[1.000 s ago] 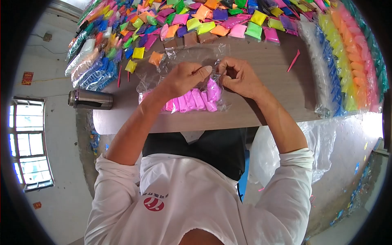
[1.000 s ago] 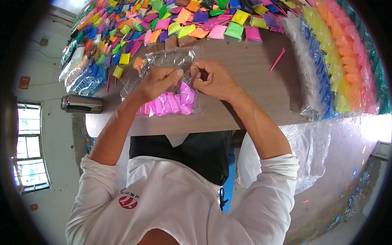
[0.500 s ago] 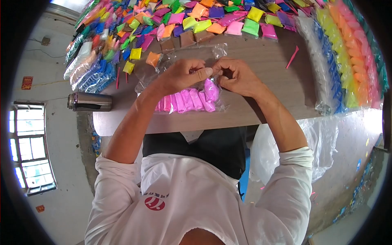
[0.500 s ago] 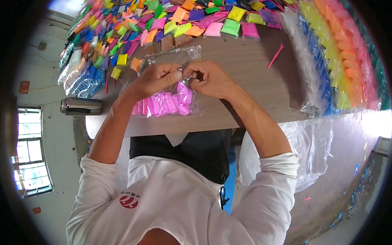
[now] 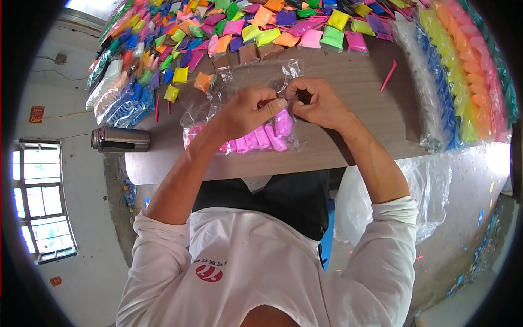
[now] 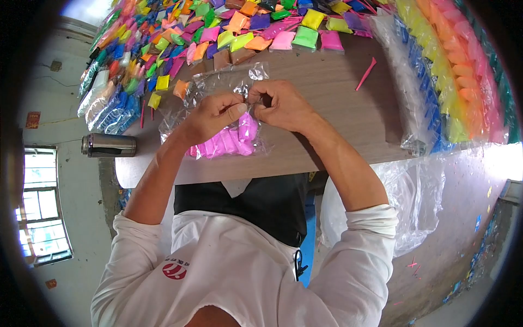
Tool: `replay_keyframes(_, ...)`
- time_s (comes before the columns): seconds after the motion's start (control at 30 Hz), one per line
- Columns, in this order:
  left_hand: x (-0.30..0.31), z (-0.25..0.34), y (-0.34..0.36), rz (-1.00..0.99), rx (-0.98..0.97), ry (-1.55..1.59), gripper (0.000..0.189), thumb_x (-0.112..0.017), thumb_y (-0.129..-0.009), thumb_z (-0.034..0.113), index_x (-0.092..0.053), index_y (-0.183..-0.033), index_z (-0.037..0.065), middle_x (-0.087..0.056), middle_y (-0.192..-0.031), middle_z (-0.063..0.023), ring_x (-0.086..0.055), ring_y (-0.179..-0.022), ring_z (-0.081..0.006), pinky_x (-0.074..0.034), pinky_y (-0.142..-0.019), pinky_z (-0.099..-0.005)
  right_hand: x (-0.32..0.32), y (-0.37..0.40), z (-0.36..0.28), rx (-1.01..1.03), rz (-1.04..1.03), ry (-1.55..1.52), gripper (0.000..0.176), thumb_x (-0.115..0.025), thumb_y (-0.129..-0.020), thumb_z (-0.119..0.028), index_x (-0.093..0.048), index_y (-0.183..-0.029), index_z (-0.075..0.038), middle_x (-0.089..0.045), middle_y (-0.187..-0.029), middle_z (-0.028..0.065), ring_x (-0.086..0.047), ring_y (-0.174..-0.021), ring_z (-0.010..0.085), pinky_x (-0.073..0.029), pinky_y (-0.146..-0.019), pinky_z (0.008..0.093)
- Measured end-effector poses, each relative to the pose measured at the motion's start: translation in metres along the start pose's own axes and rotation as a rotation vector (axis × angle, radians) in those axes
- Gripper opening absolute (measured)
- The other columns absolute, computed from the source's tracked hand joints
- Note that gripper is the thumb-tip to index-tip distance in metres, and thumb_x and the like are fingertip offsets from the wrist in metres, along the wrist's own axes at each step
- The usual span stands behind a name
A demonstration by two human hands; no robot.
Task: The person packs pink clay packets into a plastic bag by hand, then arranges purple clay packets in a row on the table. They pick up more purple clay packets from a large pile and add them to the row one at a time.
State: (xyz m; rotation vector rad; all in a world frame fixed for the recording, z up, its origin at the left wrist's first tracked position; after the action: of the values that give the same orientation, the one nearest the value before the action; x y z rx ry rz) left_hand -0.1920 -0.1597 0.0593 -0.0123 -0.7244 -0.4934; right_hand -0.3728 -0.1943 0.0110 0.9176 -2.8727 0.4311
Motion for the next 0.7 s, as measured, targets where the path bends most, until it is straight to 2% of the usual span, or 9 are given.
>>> replay_keyframes(0.07,-0.002,-0.004,0.0,-0.027,0.035,0.038,0.032,-0.058,-0.101,0.028,-0.06,-0.092,-0.002,-0.053,-0.08,0.0014,-0.046,-0.075,-0.0065,-0.042,-0.065,-0.0268,0.0,0.001,-0.002,-0.027,0.024,-0.001,0.011,-0.061,-0.077,0.007,-0.06,-0.086,0.0,-0.057,-0.08,0.0001,-0.051,-0.076,0.007,-0.043,-0.066,0.0242)
replay_keyframes(0.23,0.001,-0.001,-0.005,-0.081,0.188,0.198,0.037,-0.055,-0.102,0.035,-0.064,-0.095,0.0,-0.058,-0.08,0.0006,-0.053,-0.075,-0.0076,-0.045,-0.067,-0.0252,0.002,-0.001,0.002,0.139,0.002,0.027,0.015,-0.058,-0.075,0.012,-0.054,-0.083,0.0,-0.056,-0.083,0.0013,-0.051,-0.08,0.0095,-0.043,-0.069,0.0252)
replay_keyframes(0.37,0.006,-0.012,-0.011,-0.1,0.192,0.191,0.042,-0.051,-0.103,0.04,-0.065,-0.093,0.001,-0.062,-0.081,-0.0023,-0.058,-0.075,-0.01,-0.048,-0.067,-0.0254,0.002,-0.002,0.008,0.149,-0.037,-0.064,0.018,-0.056,-0.074,0.015,-0.052,-0.082,-0.001,-0.056,-0.084,0.0022,-0.052,-0.082,0.0121,-0.044,-0.072,0.0262)
replay_keyframes(0.47,0.007,-0.01,-0.011,-0.109,0.196,0.176,0.043,-0.05,-0.103,0.041,-0.065,-0.092,0.001,-0.063,-0.08,-0.0037,-0.06,-0.074,-0.0106,-0.048,-0.067,-0.0254,0.003,-0.003,0.006,0.126,-0.039,-0.061,0.016,-0.062,-0.075,0.011,-0.053,-0.082,-0.001,-0.057,-0.084,0.0022,-0.052,-0.082,0.0124,-0.044,-0.073,0.0256)
replay_keyframes(0.57,0.012,-0.003,-0.009,-0.104,0.185,0.12,0.044,-0.051,-0.103,0.04,-0.065,-0.091,0.001,-0.064,-0.077,-0.004,-0.061,-0.07,-0.0103,-0.048,-0.064,-0.025,0.003,-0.002,0.001,0.114,-0.063,-0.138,0.012,-0.069,-0.076,0.001,-0.062,-0.085,-0.001,-0.057,-0.077,0.0028,-0.051,-0.073,0.0115,-0.042,-0.063,0.0264)
replay_keyframes(0.67,0.02,0.008,-0.007,-0.074,0.182,0.029,0.045,-0.051,-0.102,0.04,-0.066,-0.089,0.0,-0.065,-0.073,-0.004,-0.062,-0.064,-0.0101,-0.048,-0.06,-0.025,0.006,-0.001,-0.001,0.179,-0.088,-0.053,0.02,-0.078,-0.076,-0.007,-0.065,-0.089,-0.001,-0.058,-0.079,0.0029,-0.054,-0.076,0.0104,-0.043,-0.063,0.0253)
replay_keyframes(0.7,0.022,0.009,-0.006,-0.045,0.176,0.026,0.045,-0.051,-0.102,0.04,-0.066,-0.088,0.0,-0.065,-0.072,-0.0042,-0.062,-0.062,-0.0101,-0.049,-0.058,-0.0252,0.005,-0.001,-0.001,0.126,-0.1,-0.033,0.022,-0.08,-0.076,-0.009,-0.065,-0.09,-0.001,-0.058,-0.081,0.0031,-0.055,-0.077,0.0107,-0.043,-0.063,0.0254)
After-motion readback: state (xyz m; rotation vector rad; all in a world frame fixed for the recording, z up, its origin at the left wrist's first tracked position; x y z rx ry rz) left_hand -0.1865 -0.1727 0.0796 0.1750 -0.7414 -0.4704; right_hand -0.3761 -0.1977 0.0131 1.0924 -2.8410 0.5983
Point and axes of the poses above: each hand's wrist, its own y-axis away from the middle knuckle, its own x-axis out of the back of the hand, z = x × y, the point moved 3 cm from there along -y, towards the middle knuckle
